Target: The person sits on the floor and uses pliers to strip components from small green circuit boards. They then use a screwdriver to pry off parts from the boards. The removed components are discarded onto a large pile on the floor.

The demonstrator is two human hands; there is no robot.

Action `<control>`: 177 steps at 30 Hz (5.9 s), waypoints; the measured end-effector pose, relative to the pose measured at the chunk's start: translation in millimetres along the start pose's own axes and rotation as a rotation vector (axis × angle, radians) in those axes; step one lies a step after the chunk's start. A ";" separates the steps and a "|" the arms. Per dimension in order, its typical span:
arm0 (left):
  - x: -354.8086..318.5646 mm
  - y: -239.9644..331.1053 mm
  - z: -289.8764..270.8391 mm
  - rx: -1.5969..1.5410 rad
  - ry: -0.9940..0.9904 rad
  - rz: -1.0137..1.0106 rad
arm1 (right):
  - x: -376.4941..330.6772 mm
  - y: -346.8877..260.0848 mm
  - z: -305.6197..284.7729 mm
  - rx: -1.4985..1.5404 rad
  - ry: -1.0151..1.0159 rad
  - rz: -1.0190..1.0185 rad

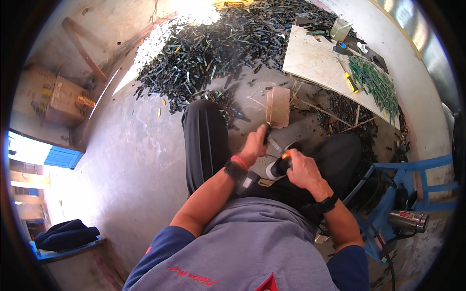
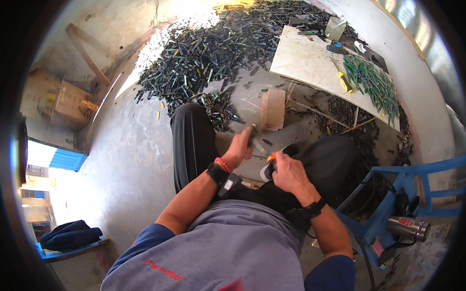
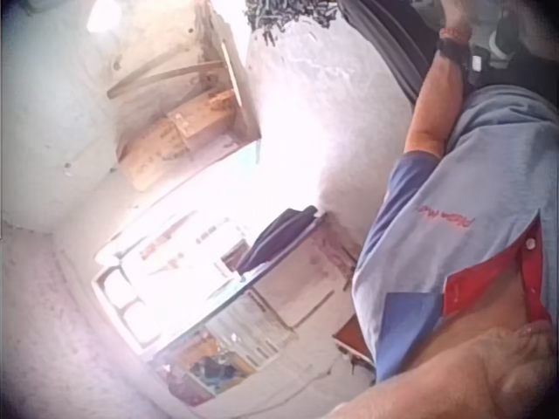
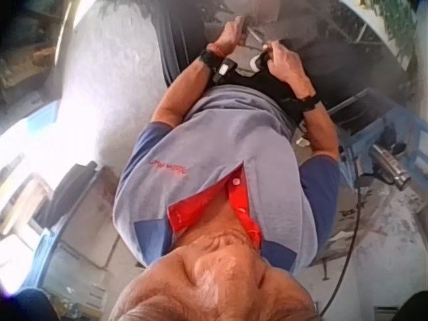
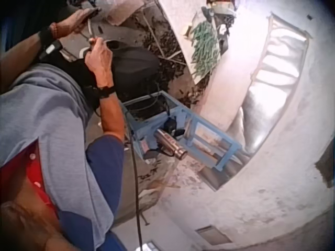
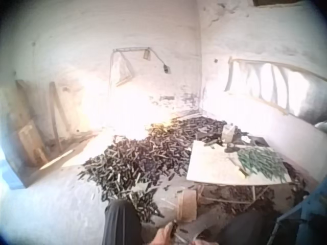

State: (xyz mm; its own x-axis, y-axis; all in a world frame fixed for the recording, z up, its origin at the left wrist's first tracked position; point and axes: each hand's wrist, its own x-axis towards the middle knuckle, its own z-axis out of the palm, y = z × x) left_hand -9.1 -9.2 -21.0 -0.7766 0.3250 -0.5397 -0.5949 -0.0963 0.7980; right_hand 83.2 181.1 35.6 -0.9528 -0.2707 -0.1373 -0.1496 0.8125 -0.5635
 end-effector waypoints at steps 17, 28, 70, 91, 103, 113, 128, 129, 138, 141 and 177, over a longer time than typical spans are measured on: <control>16.4 -14.7 -3.6 0.469 0.127 0.591 | 14.1 -0.9 6.4 1.533 -0.505 0.332; 2.4 -1.4 6.2 0.240 0.087 0.275 | 20.0 0.0 13.2 1.576 -0.455 0.302; 4.4 -5.0 1.2 0.484 0.023 0.348 | 15.6 14.0 -7.5 1.554 -0.549 0.288; 12.7 -20.8 0.9 0.606 0.078 0.462 | 15.1 15.9 -3.6 1.536 -0.520 0.400; -11.4 4.6 12.6 0.005 -0.019 -0.018 | 13.2 0.9 0.1 1.126 -0.377 0.376; -8.0 2.0 6.6 -0.011 -0.070 0.002 | 14.3 2.1 -4.1 1.356 -0.469 0.322; -12.9 9.8 15.4 0.263 -0.012 0.157 | 16.8 8.2 -8.5 1.456 -0.509 0.319; -12.9 10.1 15.2 0.221 -0.024 0.113 | 17.0 8.9 -8.6 1.475 -0.515 0.320; -12.1 8.5 12.1 0.142 -0.072 0.040 | 18.6 18.7 -7.1 1.713 -0.624 0.393; -11.6 6.4 11.7 0.128 -0.085 0.046 | 16.9 14.7 -3.4 1.760 -0.556 0.408; -10.1 -6.3 7.6 0.313 -0.139 0.061 | 21.8 37.7 -21.7 1.550 -0.688 0.445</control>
State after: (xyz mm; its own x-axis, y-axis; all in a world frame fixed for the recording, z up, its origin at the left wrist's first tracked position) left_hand 4.1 -4.7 -18.5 -0.7603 0.4542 -0.4643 -0.4394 0.1669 0.8827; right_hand 51.1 217.0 29.0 -0.5112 -0.6670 -0.5420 0.8268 -0.2094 -0.5221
